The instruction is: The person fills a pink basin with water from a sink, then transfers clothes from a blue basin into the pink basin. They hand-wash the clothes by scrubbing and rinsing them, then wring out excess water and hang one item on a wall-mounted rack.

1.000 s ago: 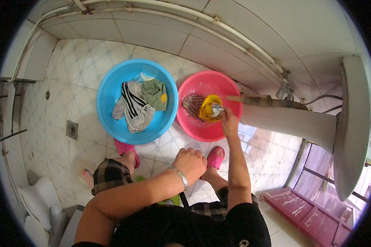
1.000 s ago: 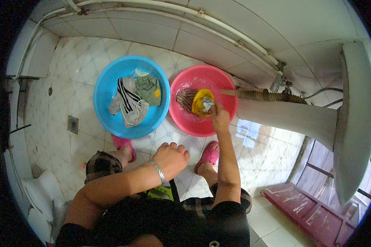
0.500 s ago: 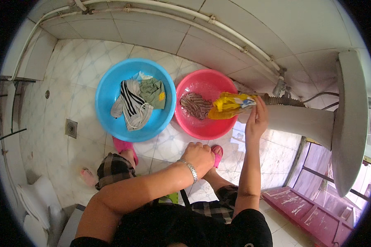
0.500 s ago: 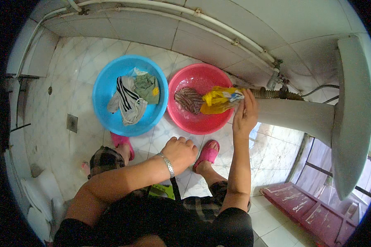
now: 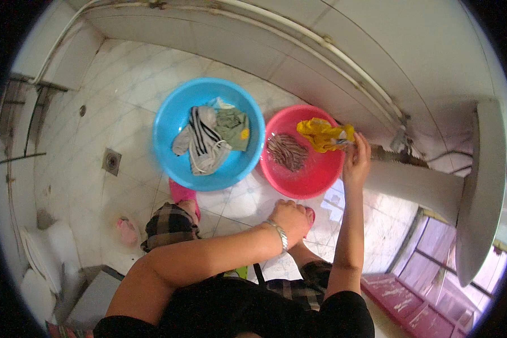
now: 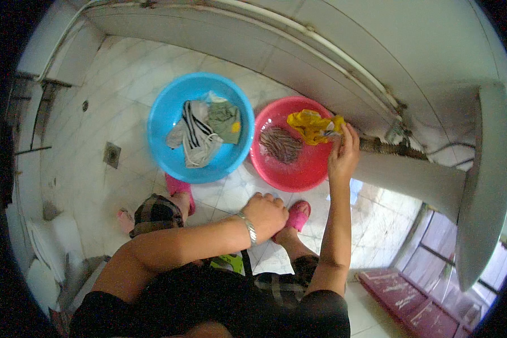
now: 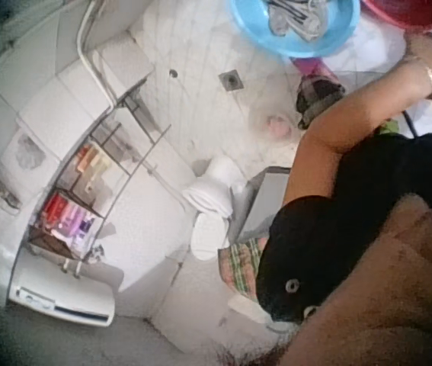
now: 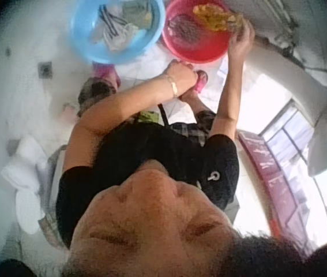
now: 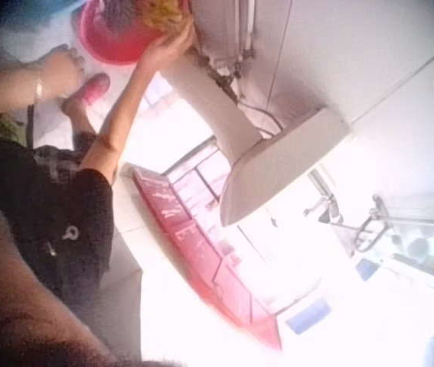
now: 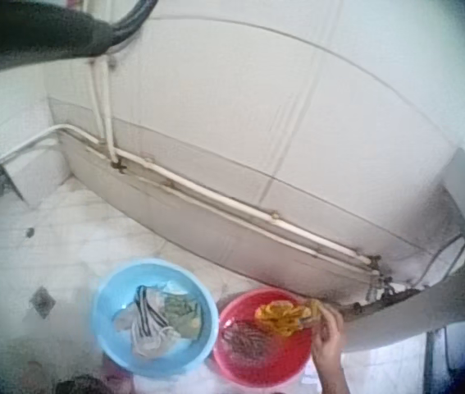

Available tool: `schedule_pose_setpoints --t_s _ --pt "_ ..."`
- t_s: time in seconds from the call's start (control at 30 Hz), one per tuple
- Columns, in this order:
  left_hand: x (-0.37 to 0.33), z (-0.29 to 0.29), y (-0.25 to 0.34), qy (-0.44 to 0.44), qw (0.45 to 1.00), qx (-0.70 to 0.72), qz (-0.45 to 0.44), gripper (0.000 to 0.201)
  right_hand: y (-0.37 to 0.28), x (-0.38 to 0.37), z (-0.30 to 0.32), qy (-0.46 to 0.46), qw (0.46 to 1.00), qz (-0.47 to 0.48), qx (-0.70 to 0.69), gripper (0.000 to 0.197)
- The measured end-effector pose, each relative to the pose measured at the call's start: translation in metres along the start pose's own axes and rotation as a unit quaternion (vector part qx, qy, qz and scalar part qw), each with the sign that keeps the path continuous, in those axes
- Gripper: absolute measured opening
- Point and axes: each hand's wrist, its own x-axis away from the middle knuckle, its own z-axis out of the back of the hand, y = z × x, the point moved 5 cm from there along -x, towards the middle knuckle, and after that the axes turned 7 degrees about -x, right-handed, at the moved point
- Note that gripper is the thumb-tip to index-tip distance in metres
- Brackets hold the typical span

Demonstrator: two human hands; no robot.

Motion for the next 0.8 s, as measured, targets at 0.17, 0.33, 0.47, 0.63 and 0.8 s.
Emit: schedule_pose_setpoints --t_s 0.17,0.33,0.47,0.63,0.8 --pt "0.003 -0.003 -0.007 -0.003 1.000 0.005 -0.011 0.020 -0.029 0.042 -0.084 -0.184 0.981 0.062 -0.026 0.042" --pt "0.013 0.000 -0.012 0.068 0.997 -0.029 -0.017 0.021 -0.071 0.116 -0.191 -0.379 0.922 0.069 -0.039 0.038" --pt "0.005 -0.012 -0.013 0.013 0.996 0.035 0.076 0.024 -0.093 0.182 -0.252 -0.456 0.877 0.132 -0.077 0.040" --pt "0.030 0.013 -0.012 0.038 0.999 0.010 0.013 0.028 -0.134 0.240 -0.266 -0.488 0.866 0.109 0.004 0.046" --pt "0.029 0.021 -0.015 0.009 0.999 0.031 0.024 0.036 -0.146 0.263 -0.253 -0.455 0.877 0.154 -0.018 0.051"
